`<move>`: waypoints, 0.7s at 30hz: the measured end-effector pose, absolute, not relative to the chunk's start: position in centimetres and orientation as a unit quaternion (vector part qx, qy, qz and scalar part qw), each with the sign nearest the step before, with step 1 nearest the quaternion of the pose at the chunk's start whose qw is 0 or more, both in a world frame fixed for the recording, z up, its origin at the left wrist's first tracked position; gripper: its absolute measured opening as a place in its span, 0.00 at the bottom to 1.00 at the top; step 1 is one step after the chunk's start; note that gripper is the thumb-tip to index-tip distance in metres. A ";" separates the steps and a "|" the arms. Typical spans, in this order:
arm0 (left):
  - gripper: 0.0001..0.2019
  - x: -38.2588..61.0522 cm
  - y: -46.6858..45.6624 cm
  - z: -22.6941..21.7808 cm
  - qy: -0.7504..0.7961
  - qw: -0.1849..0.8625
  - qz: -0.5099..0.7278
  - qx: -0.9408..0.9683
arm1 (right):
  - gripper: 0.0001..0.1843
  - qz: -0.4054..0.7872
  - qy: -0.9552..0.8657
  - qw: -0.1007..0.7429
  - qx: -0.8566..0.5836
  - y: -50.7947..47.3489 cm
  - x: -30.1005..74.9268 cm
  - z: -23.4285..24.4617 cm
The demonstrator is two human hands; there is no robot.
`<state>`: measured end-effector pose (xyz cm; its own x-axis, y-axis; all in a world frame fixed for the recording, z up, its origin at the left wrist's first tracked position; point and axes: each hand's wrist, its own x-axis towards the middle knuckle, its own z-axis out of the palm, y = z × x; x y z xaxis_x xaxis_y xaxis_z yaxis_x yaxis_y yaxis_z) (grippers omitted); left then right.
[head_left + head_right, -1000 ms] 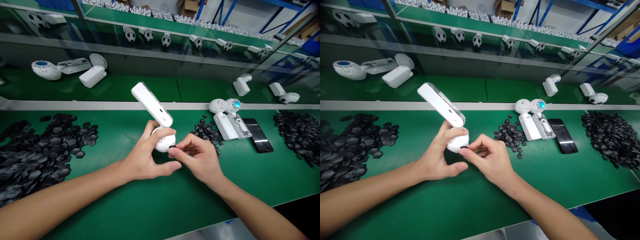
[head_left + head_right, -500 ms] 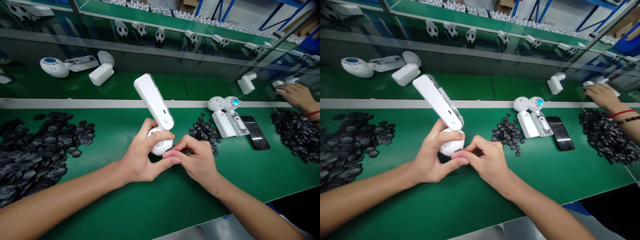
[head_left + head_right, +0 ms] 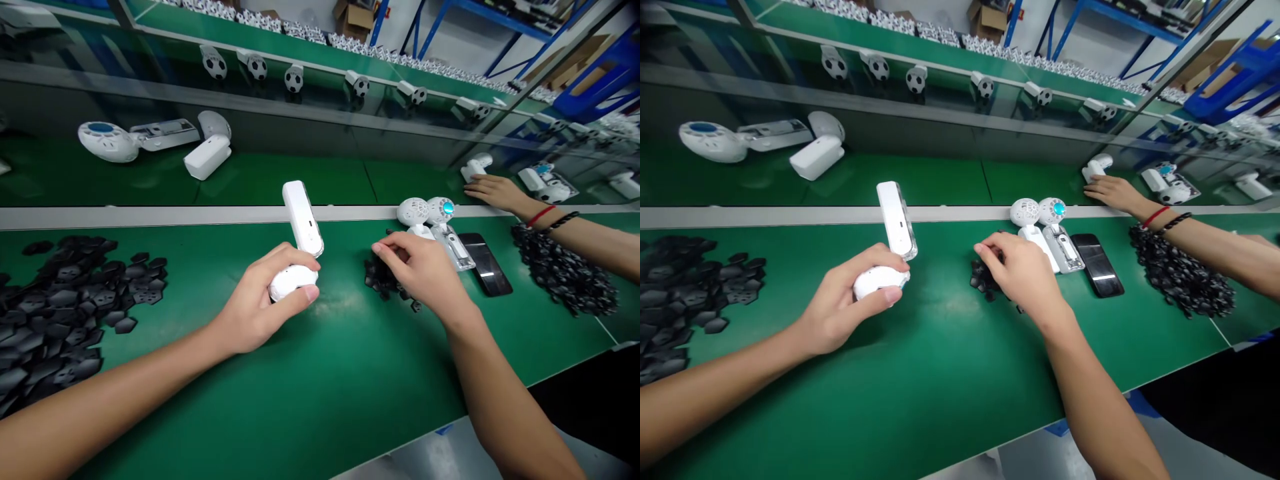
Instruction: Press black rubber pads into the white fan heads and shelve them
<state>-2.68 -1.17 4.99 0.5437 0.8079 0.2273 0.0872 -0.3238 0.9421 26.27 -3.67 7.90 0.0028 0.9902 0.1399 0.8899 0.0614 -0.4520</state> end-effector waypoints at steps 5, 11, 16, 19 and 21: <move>0.10 -3.0 -0.6 5.2 0.310 0.441 0.324 0.777 | 0.15 0.074 -0.712 0.123 -0.688 -3.2 26.9 7.3; 0.41 -3.0 -0.4 3.4 0.295 0.363 0.321 0.823 | 0.11 0.068 -0.727 0.094 -0.677 -3.3 26.6 6.8; 0.59 -2.8 0.0 3.1 0.328 0.347 0.343 0.809 | 0.14 0.021 -0.733 0.067 -0.677 -3.5 26.1 6.8; 0.44 -2.5 0.3 3.6 0.346 0.342 0.338 0.806 | 0.17 -0.001 -0.730 0.050 -0.682 -3.4 26.0 6.7; 0.32 -2.4 0.4 3.6 0.359 0.345 0.331 0.802 | 0.17 0.007 -0.734 0.068 -0.675 -3.3 26.1 6.5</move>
<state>-2.43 0.44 3.64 0.5230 0.8042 0.2824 0.3484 -0.5041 0.7902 26.12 -3.30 6.51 -0.0790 0.9928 0.0900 0.9909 0.0881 -0.1014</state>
